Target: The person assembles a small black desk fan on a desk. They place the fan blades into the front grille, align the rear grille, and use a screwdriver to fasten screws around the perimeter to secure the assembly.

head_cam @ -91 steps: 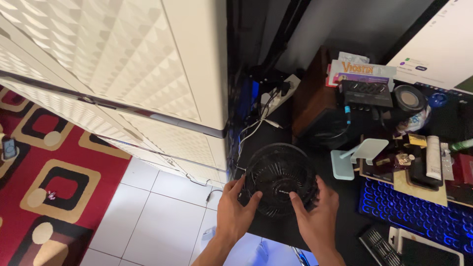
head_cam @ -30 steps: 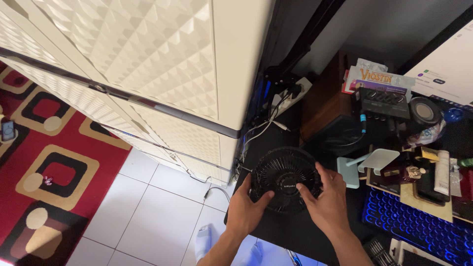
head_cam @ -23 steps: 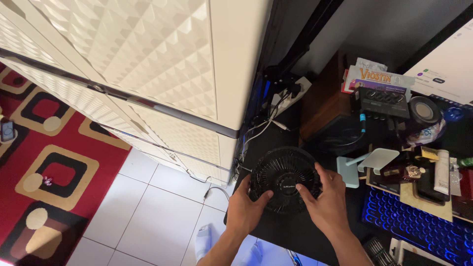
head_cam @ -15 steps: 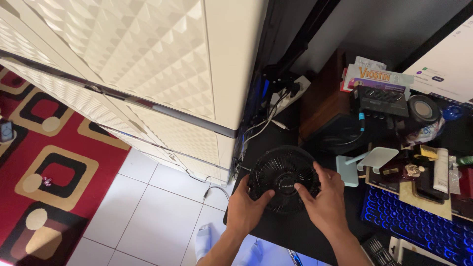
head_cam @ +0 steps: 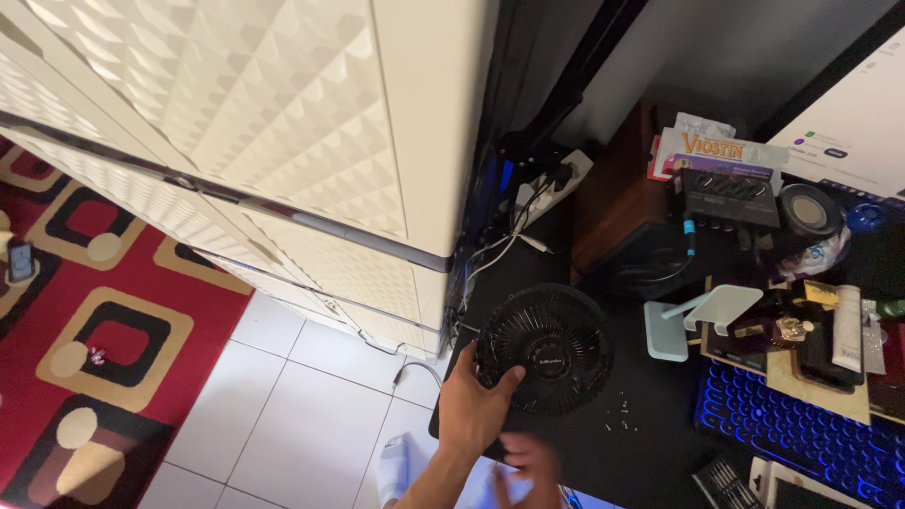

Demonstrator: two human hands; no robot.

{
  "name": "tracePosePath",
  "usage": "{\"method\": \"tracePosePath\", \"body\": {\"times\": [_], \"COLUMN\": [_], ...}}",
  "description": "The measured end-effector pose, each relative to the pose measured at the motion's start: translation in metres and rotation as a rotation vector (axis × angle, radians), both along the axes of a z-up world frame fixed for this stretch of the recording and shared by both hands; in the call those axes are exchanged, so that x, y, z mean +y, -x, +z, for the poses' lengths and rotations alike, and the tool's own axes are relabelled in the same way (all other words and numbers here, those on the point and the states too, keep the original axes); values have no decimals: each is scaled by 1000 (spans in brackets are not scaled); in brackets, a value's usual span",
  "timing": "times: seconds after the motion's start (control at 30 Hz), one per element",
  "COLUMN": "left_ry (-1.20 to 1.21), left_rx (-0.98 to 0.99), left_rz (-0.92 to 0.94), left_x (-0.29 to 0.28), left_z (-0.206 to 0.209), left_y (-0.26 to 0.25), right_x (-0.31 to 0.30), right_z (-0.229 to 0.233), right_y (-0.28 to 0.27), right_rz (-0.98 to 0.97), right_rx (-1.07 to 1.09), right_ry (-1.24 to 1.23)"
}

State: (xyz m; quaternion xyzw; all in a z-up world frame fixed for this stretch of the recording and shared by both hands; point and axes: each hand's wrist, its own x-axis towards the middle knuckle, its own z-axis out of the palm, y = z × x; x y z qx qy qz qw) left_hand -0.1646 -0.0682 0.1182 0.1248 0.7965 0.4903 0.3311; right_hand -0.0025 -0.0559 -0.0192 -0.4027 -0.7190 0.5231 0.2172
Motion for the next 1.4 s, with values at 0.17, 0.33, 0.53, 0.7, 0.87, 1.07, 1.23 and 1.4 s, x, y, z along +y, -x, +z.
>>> {"method": "tracePosePath", "body": {"times": [0.17, 0.33, 0.53, 0.7, 0.87, 1.07, 1.23, 1.4], "left_ry": [15, 90, 151, 114, 121, 3, 52, 10], "left_rx": [-7, 37, -5, 19, 117, 127, 132, 192], "left_rz": [24, 14, -27, -32, -38, -23, -62, -84], "left_x": [1, 4, 4, 5, 7, 7, 7, 7], "left_z": [0, 1, 5, 6, -3, -11, -12, -14], "left_y": [-5, -5, -1, 1, -2, -3, 2, 5], "right_x": [-36, -34, -19, 51, 140, 180, 180, 179], "right_z": [-60, -63, -68, -67, -40, -22, -26, -12], "right_y": [34, 39, -3, -102, -161, -148, -142, -134], "right_rz": [203, 230, 205, -99, -323, -227, -228, -211], "right_rx": [-88, -102, -136, -280, -591, -802, -786, -709], "right_ry": [359, 361, 227, -345, -932, -715, -698, -699]}}
